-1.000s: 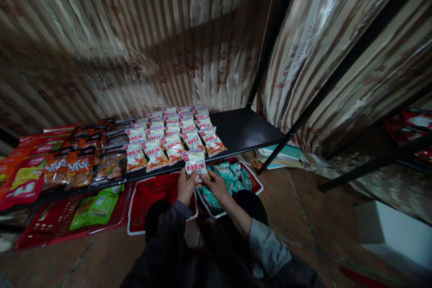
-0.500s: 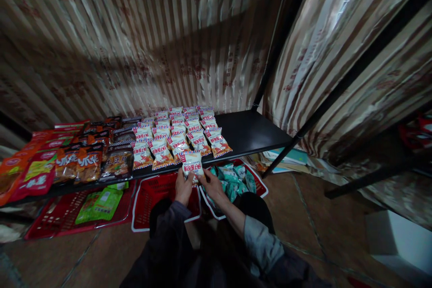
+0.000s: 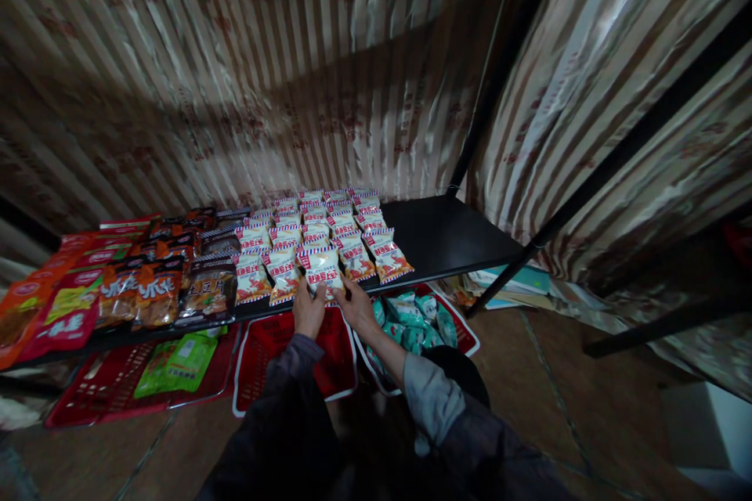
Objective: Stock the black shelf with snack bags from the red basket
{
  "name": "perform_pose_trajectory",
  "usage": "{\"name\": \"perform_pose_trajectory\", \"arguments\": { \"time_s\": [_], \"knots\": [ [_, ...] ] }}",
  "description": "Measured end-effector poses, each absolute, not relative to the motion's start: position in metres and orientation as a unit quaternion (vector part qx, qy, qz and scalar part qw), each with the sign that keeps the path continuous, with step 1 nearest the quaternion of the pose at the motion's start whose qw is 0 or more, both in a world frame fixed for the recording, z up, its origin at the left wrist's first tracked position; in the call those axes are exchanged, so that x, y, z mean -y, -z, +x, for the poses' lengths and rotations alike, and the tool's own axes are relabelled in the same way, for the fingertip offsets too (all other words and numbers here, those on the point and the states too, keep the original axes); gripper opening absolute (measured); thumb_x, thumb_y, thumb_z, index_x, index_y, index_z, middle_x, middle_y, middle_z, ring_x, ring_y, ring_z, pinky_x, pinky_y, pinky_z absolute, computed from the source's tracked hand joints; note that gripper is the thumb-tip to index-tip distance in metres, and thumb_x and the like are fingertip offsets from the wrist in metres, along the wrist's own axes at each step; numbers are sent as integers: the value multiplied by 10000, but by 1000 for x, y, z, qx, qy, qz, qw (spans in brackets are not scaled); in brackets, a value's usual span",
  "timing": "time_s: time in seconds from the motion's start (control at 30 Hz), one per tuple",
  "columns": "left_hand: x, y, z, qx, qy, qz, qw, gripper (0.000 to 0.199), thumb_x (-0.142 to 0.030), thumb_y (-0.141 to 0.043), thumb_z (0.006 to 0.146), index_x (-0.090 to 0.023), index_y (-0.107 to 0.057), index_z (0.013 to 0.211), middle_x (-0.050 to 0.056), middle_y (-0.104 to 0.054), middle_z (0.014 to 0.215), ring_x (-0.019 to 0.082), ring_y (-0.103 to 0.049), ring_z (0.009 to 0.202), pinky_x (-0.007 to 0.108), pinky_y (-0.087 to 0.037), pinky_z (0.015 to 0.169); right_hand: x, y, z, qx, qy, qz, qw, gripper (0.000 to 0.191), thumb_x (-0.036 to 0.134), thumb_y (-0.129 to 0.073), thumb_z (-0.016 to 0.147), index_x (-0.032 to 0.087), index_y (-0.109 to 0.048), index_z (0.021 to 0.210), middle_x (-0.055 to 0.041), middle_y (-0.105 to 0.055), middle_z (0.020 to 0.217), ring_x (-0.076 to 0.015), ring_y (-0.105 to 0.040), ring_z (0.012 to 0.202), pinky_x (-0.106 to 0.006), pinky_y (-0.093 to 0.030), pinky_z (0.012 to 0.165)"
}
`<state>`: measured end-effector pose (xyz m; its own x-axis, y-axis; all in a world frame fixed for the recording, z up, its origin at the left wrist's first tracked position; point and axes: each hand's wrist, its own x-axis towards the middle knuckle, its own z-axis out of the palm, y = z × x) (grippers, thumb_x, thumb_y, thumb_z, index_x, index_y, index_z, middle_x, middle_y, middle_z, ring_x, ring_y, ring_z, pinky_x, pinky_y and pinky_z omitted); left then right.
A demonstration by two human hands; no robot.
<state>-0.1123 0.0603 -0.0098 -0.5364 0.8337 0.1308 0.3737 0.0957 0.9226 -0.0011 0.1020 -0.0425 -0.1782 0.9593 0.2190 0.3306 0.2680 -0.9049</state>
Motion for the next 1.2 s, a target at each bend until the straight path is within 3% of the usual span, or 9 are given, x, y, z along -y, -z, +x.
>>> {"name": "perform_pose_trajectory", "arguments": {
  "time_s": [0.13,0.37,0.6,0.77,1.03,1.2],
  "knots": [
    [-62,15,-113,-743,-487,425,171,281,-359,-530,778,-189,-587,994,115,-632,994,265,-571,982,389,-412,894,-108,46,-3,690,-361,-478,407,351,294,-544,794,227,-634,1127,-66,-661,1096,-230,-587,1013,-356,-430,906],
    [-63,29,-112,-760,-433,467,131,396,-347,-456,828,-112,-542,1134,158,-613,1095,261,-551,1066,394,-405,948,-114,54,-5,715,-310,-483,399,341,232,-521,800,204,-620,1125,-70,-662,1074,-223,-595,990,-363,-449,895],
    [-64,28,-105,-779,-434,435,123,553,-357,-432,850,-92,-376,1333,190,-525,1292,252,-506,1189,367,-399,977,-110,48,-5,751,-224,-456,422,345,252,-476,840,150,-588,1150,-132,-618,1098,-251,-553,1047,-417,-436,938],
    [-64,24,-104,-775,-434,437,141,568,-363,-450,847,-109,-365,1348,169,-561,1259,246,-545,1144,362,-416,956,-111,44,-10,741,-228,-429,463,453,293,-457,865,154,-467,1296,-138,-555,1242,-242,-509,1149,-429,-401,1000],
    [-65,21,-105,-780,-427,424,170,557,-344,-465,846,-132,-369,1353,153,-629,1160,241,-612,1035,349,-456,881,-116,44,-19,730,-263,-446,446,492,349,-441,878,177,-438,1339,-124,-568,1258,-250,-518,1173,-442,-409,999],
    [-67,23,-106,-769,-447,423,173,566,-309,-474,835,-119,-362,1357,161,-603,1206,247,-593,1073,353,-447,908,-117,43,-19,733,-282,-452,423,506,342,-437,875,175,-427,1352,-122,-572,1261,-248,-520,1177,-444,-399,1012]
  ]
}}
